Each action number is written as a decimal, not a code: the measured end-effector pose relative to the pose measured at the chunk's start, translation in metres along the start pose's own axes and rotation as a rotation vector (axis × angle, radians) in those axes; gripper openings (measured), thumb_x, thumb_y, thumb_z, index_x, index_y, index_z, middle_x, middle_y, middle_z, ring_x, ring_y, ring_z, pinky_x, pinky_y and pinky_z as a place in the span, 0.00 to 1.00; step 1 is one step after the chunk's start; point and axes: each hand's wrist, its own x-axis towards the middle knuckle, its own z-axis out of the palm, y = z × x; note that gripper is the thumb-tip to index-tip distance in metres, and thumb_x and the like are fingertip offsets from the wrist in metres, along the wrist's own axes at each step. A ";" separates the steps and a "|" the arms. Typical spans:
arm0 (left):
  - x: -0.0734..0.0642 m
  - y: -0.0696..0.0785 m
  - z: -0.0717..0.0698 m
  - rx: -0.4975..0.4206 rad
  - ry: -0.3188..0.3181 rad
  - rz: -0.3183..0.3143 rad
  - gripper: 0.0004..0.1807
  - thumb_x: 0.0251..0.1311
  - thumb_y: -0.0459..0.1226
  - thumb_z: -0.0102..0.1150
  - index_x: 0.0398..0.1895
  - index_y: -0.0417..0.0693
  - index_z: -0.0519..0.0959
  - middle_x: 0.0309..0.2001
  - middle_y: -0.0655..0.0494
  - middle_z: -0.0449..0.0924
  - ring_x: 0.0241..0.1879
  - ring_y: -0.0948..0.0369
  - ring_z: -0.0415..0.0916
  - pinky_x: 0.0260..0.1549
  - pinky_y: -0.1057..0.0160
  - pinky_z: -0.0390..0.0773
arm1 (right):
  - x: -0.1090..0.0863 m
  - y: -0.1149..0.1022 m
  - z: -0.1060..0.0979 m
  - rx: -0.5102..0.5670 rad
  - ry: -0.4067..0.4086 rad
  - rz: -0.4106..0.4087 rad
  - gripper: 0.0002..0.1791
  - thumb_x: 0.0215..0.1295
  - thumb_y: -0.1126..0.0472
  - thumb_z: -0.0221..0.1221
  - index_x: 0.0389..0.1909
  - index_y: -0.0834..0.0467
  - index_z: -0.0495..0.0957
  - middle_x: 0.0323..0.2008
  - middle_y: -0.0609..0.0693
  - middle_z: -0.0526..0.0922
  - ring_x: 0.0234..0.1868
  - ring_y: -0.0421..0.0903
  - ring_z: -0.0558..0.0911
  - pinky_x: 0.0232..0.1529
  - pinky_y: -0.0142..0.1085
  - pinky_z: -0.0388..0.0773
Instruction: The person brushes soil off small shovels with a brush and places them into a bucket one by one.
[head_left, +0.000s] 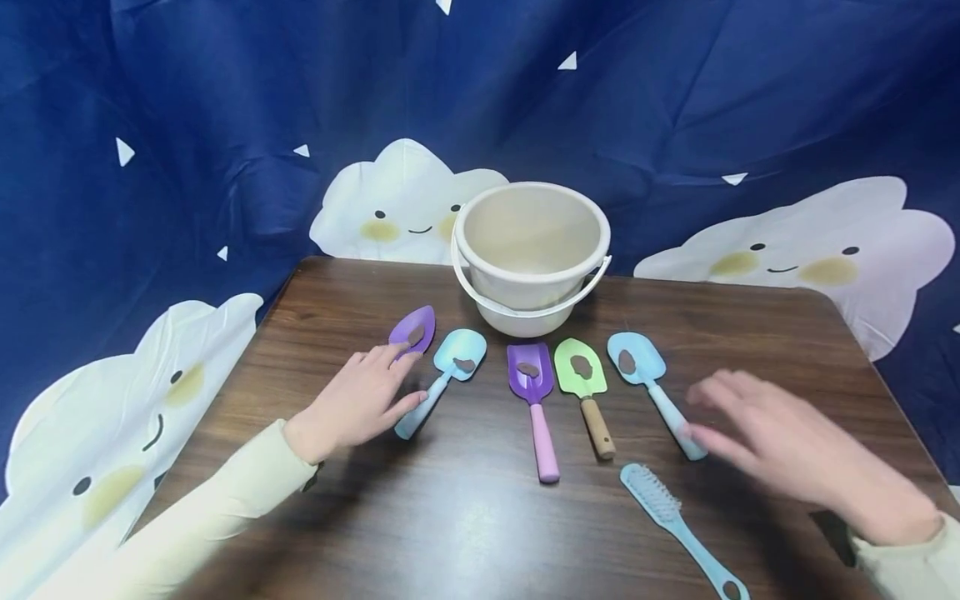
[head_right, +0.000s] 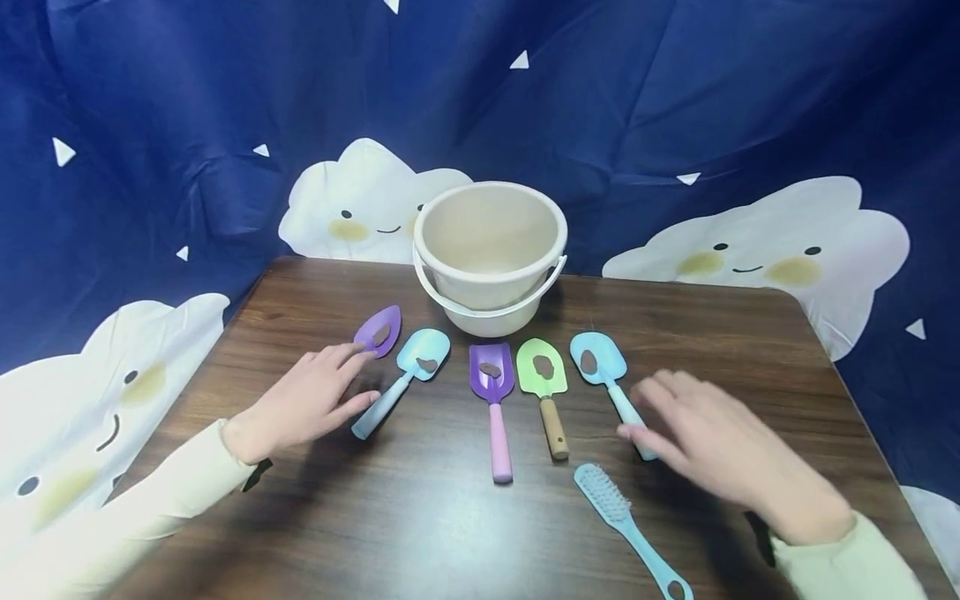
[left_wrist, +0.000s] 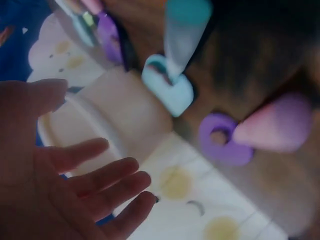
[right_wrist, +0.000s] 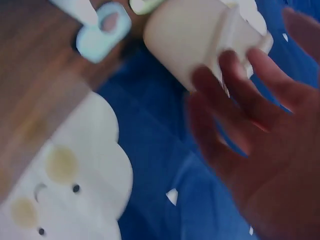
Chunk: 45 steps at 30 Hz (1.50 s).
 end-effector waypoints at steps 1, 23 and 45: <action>-0.002 0.000 0.005 -0.008 -0.001 -0.005 0.31 0.64 0.54 0.55 0.60 0.41 0.72 0.59 0.41 0.74 0.56 0.47 0.74 0.47 0.46 0.77 | -0.004 -0.001 0.007 0.000 -0.046 0.021 0.16 0.56 0.44 0.66 0.39 0.49 0.76 0.35 0.42 0.78 0.36 0.40 0.77 0.35 0.43 0.76; -0.009 0.006 0.057 -0.511 -0.144 -0.244 0.21 0.60 0.42 0.62 0.50 0.35 0.75 0.41 0.49 0.78 0.42 0.57 0.73 0.44 0.57 0.76 | -0.044 -0.010 0.080 0.192 -0.598 0.261 0.26 0.41 0.38 0.72 0.31 0.51 0.74 0.29 0.41 0.73 0.30 0.40 0.69 0.26 0.32 0.66; 0.010 -0.003 0.065 -1.105 -0.399 -0.570 0.25 0.59 0.32 0.55 0.59 0.33 0.66 0.39 0.46 0.75 0.30 0.59 0.75 0.22 0.62 0.82 | -0.037 -0.010 0.087 0.239 -0.690 0.420 0.17 0.44 0.62 0.71 0.31 0.57 0.72 0.20 0.46 0.71 0.21 0.43 0.70 0.19 0.34 0.66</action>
